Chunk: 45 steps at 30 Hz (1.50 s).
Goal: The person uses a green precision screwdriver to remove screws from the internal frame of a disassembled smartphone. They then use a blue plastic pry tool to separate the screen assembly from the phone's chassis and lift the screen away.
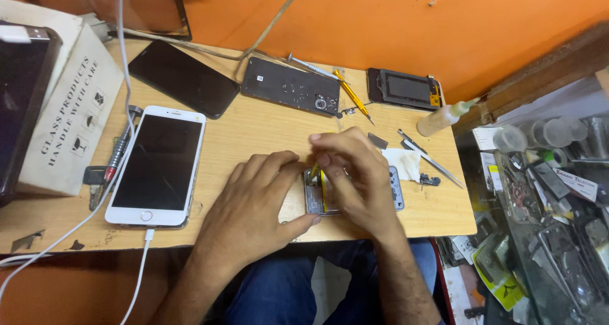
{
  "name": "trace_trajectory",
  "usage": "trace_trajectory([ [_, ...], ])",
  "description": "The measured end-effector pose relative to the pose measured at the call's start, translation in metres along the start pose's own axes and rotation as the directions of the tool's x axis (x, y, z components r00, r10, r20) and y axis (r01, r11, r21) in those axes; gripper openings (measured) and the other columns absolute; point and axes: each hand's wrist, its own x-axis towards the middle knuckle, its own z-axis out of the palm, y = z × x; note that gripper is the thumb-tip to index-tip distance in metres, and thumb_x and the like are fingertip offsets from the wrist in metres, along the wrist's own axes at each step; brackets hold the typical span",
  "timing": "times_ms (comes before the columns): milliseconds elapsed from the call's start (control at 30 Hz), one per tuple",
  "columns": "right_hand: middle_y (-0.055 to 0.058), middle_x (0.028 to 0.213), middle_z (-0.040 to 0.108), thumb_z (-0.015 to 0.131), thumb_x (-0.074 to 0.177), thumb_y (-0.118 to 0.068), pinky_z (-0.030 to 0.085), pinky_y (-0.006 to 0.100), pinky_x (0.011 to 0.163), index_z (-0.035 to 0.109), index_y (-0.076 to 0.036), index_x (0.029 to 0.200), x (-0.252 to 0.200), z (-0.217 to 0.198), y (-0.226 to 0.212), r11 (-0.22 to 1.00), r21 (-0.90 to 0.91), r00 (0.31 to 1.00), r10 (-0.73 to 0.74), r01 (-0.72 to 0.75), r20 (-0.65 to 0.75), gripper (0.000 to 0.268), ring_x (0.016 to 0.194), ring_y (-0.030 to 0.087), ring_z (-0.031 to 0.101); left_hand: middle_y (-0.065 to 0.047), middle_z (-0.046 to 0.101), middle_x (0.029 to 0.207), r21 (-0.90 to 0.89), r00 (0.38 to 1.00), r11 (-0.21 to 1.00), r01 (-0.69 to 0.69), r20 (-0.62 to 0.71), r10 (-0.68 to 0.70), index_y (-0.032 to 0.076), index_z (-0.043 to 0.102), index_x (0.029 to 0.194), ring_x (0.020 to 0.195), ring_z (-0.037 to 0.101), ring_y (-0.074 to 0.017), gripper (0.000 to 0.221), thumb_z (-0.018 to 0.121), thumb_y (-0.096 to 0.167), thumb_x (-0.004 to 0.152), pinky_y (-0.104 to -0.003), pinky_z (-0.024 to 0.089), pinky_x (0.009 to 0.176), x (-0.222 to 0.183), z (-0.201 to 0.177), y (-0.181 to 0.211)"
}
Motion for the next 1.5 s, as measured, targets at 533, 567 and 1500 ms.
trace_trajectory([
  [533,0.017,0.120,0.066,0.045,0.100,0.011,0.052,0.035,0.103,0.053,-0.003,0.129,-0.009,0.005,-0.006,0.994,0.105,0.999,0.024,-0.020,-0.030,0.033,0.114,0.024,0.065,-0.009,0.056,0.131,0.020,0.996,0.998,0.060,0.063,-0.062,0.009,0.061,0.130,0.121,0.053,-0.0280,0.074,0.083,0.047,0.071,-0.046,0.041,0.102,0.003,0.001,0.002],
  [567,0.016,0.117,0.063,0.054,0.099,0.007,0.053,0.033,0.099,0.054,-0.003,0.129,-0.008,0.006,-0.005,1.000,0.023,0.996,-0.006,0.008,-0.088,0.032,0.109,0.023,0.064,-0.009,0.056,0.130,0.018,0.995,0.997,0.070,0.075,-0.072,0.008,0.060,0.131,0.121,0.053,-0.0277,0.075,0.083,0.047,0.071,-0.046,0.041,0.102,0.003,0.001,0.002],
  [1500,0.014,0.119,0.067,0.057,0.109,0.003,0.058,0.032,0.096,0.057,-0.006,0.140,-0.019,0.008,0.007,0.993,0.113,0.992,0.054,-0.041,-0.115,0.032,0.109,0.017,0.069,-0.009,0.056,0.133,0.048,0.997,0.997,0.053,0.049,-0.055,0.008,0.061,0.131,0.122,0.052,-0.0280,0.075,0.084,0.047,0.071,-0.046,0.041,0.102,0.000,0.001,0.005],
])
